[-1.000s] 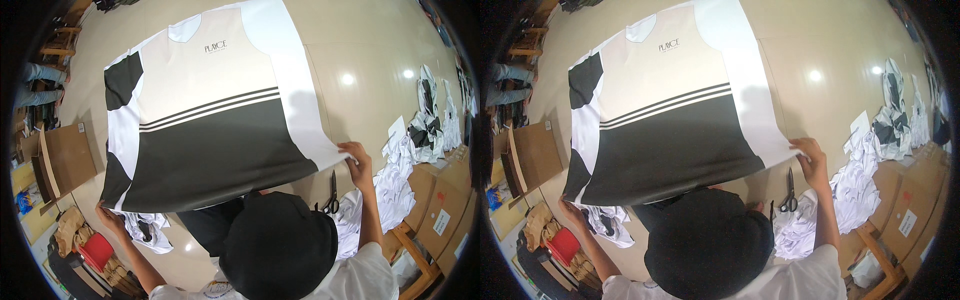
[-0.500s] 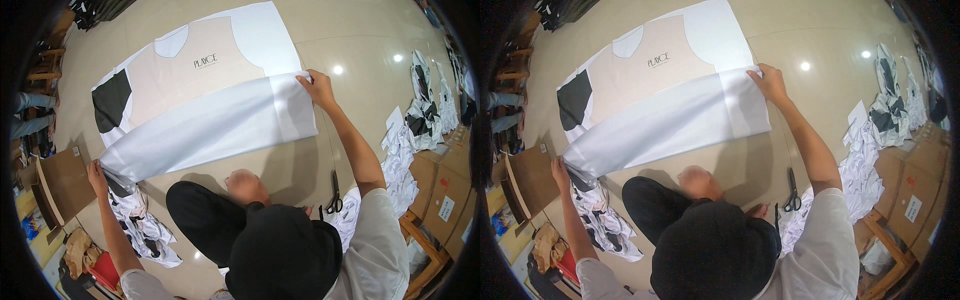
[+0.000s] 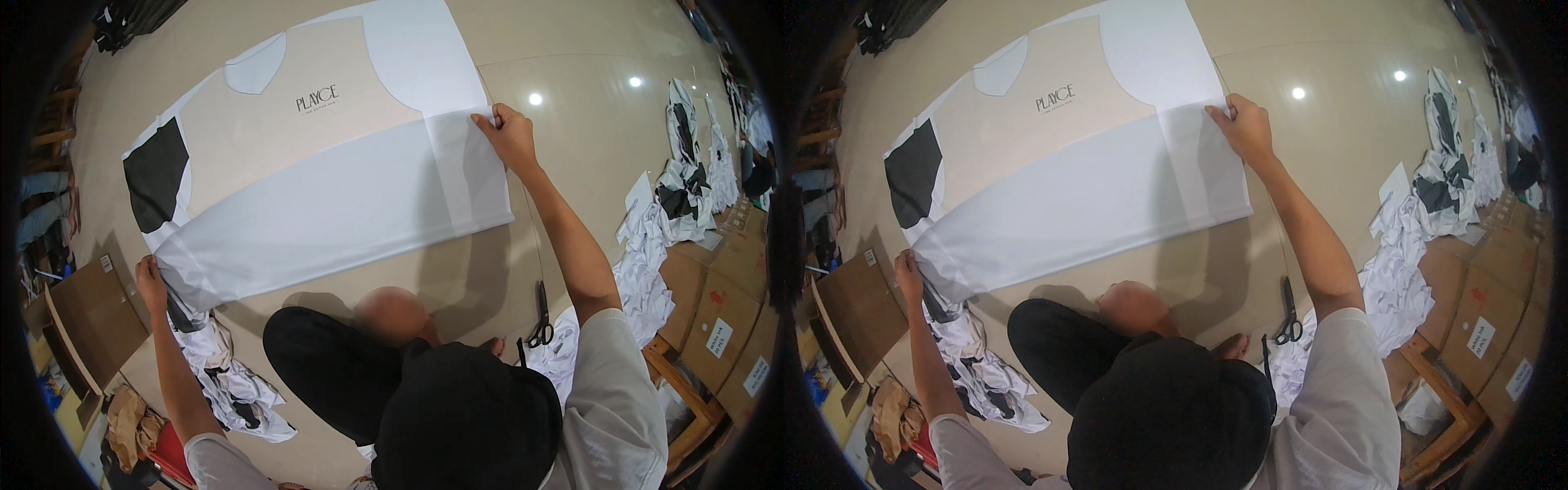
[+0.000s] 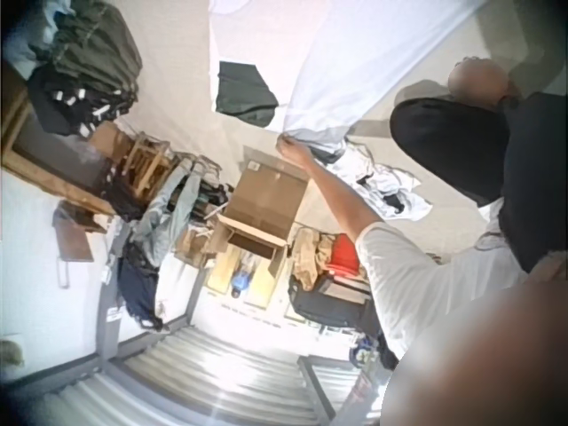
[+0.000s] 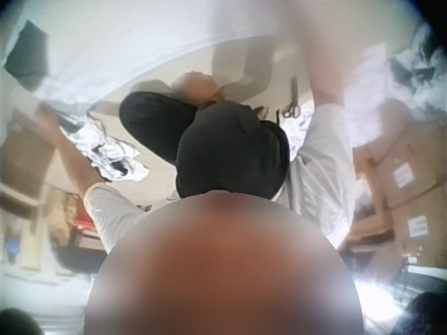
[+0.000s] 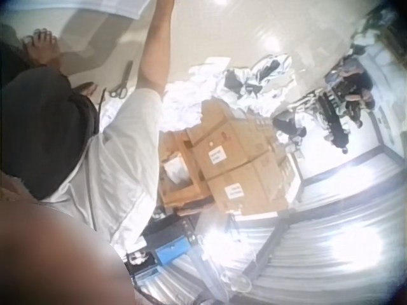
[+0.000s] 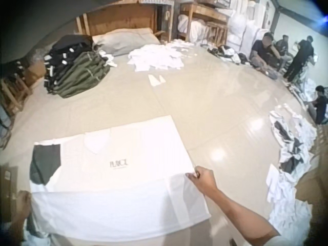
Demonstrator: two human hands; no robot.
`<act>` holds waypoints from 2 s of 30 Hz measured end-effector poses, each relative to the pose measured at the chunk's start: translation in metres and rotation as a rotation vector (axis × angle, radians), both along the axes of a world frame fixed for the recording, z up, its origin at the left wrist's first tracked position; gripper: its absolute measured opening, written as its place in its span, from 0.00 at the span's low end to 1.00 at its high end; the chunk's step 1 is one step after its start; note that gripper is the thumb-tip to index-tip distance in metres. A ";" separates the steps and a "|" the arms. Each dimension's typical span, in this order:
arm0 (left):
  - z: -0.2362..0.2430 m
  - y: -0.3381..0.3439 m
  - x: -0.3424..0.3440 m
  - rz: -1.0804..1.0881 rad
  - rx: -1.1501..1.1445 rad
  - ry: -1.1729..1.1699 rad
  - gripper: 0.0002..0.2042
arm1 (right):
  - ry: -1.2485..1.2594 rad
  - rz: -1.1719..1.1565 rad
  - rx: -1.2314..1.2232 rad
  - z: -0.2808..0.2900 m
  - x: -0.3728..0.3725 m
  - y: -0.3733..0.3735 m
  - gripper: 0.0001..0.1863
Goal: The person sits on the floor and uses scissors to cut a white t-shirt along a paper template. They smooth the fabric, align the template, and cut around the edges to create a shaped piece.
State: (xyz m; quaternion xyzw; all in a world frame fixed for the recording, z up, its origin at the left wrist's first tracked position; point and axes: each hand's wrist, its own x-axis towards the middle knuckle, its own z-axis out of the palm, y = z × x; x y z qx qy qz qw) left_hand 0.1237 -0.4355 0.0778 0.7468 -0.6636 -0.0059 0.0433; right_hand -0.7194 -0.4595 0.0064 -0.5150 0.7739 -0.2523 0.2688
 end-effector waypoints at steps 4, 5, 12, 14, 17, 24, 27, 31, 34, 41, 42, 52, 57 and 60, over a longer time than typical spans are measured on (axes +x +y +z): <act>-0.004 -0.005 0.012 0.021 0.027 -0.016 0.11 | -0.015 0.005 0.006 0.000 0.004 -0.001 0.16; -0.004 -0.004 0.021 0.024 0.034 -0.019 0.12 | -0.022 0.004 0.005 0.001 0.007 -0.002 0.15; -0.050 -0.020 -0.051 -0.104 -0.083 0.089 0.27 | -0.141 -0.100 -0.101 -0.005 0.005 0.009 0.17; -0.070 -0.016 -0.149 -0.125 -0.043 0.318 0.28 | -0.071 -0.069 -0.159 -0.002 0.003 0.023 0.17; -0.046 0.005 -0.313 -0.245 0.097 0.614 0.30 | -0.017 -0.058 -0.184 0.005 0.011 0.048 0.17; -0.044 0.060 -0.525 -0.572 0.182 0.551 0.39 | 0.000 -0.125 -0.188 0.008 0.013 0.080 0.18; -0.052 0.082 -0.554 -0.633 0.222 0.483 0.41 | -0.004 -0.146 -0.189 0.000 0.010 0.083 0.18; -0.065 0.095 -0.562 -0.676 0.238 0.390 0.43 | 0.015 -0.123 -0.206 -0.004 0.009 0.083 0.17; -0.069 0.099 -0.563 -0.688 0.225 0.349 0.44 | 0.054 -0.127 -0.220 -0.006 0.011 0.084 0.16; -0.070 0.103 -0.565 -0.708 0.193 0.271 0.44 | 0.115 -0.116 -0.299 -0.017 0.015 0.089 0.15; -0.070 0.103 -0.565 -0.704 0.193 0.272 0.44 | 0.118 -0.118 -0.306 -0.017 0.016 0.088 0.15; -0.076 0.107 -0.563 -0.651 0.150 0.269 0.44 | 0.092 -0.164 -0.273 -0.015 0.020 0.085 0.14; -0.076 0.106 -0.563 -0.642 0.157 0.299 0.43 | 0.068 -0.181 -0.255 -0.013 0.021 0.085 0.14; -0.075 0.101 -0.563 -0.612 0.147 0.337 0.42 | 0.066 -0.181 -0.254 -0.014 0.021 0.085 0.13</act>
